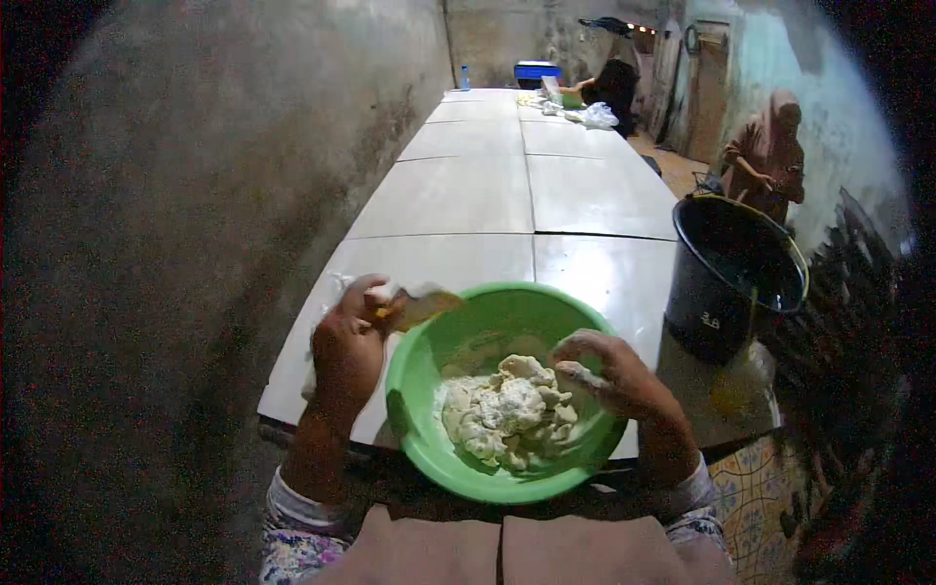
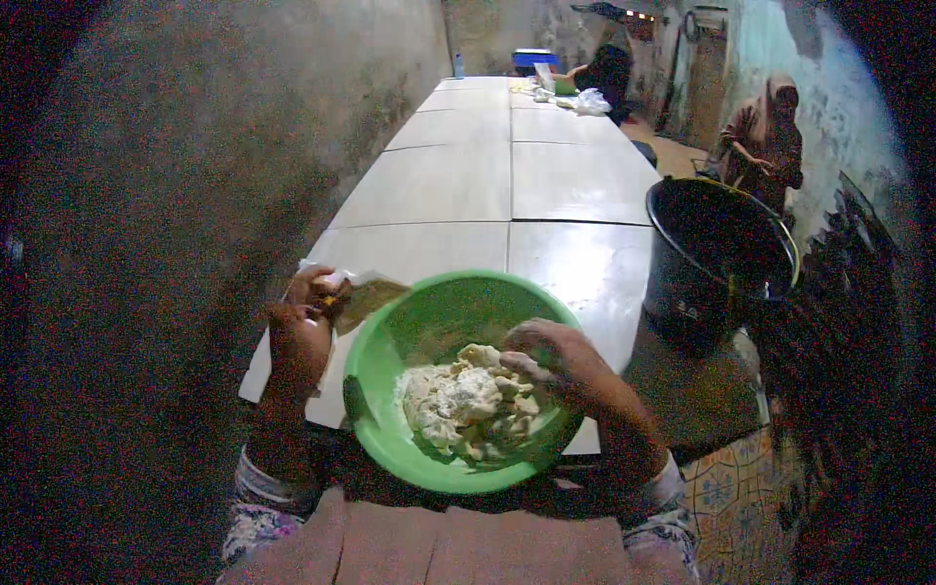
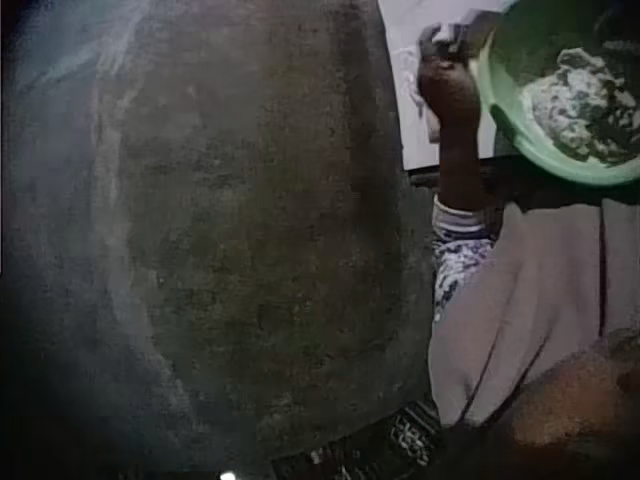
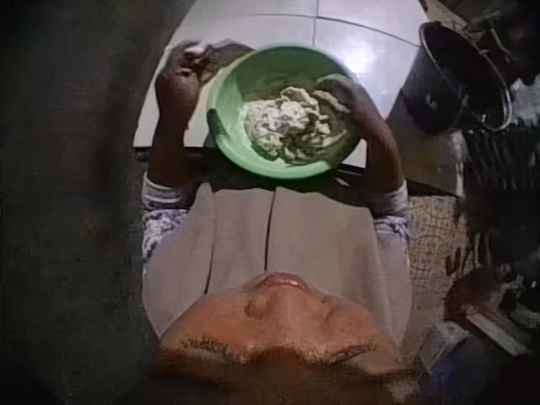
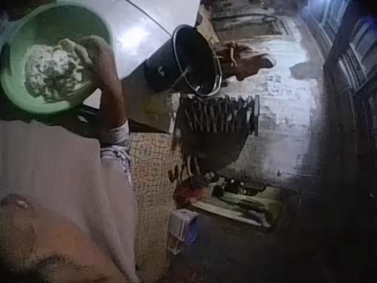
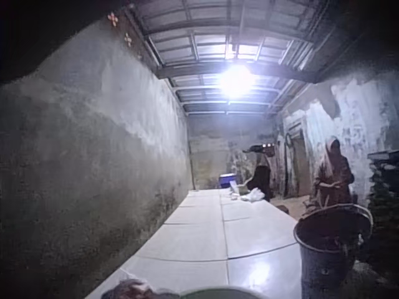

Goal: The person adds flour and liquid into a bowl, then kneads the mixture by hand into a dough, occasionally adding more flour from a bag.

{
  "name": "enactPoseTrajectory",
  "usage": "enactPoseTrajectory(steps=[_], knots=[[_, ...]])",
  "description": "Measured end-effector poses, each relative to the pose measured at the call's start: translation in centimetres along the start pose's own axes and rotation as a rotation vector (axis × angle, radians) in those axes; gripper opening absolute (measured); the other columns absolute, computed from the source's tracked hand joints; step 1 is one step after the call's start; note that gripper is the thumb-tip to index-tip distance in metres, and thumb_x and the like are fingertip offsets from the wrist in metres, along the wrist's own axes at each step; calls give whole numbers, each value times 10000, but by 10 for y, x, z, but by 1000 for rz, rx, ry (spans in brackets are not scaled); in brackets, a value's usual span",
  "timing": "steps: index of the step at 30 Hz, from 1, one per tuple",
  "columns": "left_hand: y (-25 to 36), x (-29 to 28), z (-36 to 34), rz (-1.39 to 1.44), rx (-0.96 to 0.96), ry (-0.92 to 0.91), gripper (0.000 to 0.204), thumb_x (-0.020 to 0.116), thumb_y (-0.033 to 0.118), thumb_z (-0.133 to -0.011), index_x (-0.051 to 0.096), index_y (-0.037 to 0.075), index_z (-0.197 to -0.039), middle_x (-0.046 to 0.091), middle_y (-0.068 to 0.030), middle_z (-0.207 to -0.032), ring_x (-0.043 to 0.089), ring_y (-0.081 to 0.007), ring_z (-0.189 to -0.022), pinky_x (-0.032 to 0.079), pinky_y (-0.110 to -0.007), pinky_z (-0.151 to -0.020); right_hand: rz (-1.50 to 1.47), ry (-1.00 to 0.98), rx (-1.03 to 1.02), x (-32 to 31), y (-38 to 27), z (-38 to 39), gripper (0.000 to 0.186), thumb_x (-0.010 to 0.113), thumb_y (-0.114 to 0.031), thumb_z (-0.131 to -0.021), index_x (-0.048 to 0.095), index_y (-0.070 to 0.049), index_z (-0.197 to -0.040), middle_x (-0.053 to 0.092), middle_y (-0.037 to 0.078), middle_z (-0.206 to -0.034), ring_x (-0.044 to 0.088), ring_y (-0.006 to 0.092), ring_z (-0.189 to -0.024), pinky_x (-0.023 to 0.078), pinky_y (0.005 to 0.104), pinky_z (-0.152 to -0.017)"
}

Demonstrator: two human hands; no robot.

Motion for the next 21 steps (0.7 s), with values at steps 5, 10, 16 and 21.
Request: enactPoseTrajectory(steps=[5,10,16,21], knots=[[45,37,7,211,372,-110,55,676,44,-795,653,81,-828,671,-102,-874,659,-261,-776,533,-344,-728,-481,-27,24,19,28,-16,467,378,-426,-980,561,-14,-1102,619,86,-964,593,167,-874,478,308,-784],[63,55,24,134,629,-162,116,678,113,-754,575,112,-698,676,-75,-854,655,-324,-878,533,-401,-802,-575,-73,278,19,10,-22,360,485,-337,-972,568,-5,-1083,618,67,-918,588,134,-835,500,279,-741],[50,54,17,34,430,-205,212,603,-8,-710,578,43,-914,602,-158,-1084,612,-343,-1006,520,-409,-841,-538,47,105,16,17,-23,183,638,-86,-864,574,10,-1006,618,44,-914,584,122,-836,490,285,-783],[46,50,11,399,49,-361,308,584,66,-790,567,30,-1096,596,-199,-1102,605,-302,-1000,486,-365,-862,-120,192,-69,6,-9,-23,161,591,-30,-826,562,-6,-983,631,88,-886,602,185,-800,495,332,-756]])
Point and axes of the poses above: each hand's wrist, its own z-axis away from the middle knuckle, its own x-axis out of the palm, y = z × x, the point moved 5 cm from there along -z, towards the middle knuckle
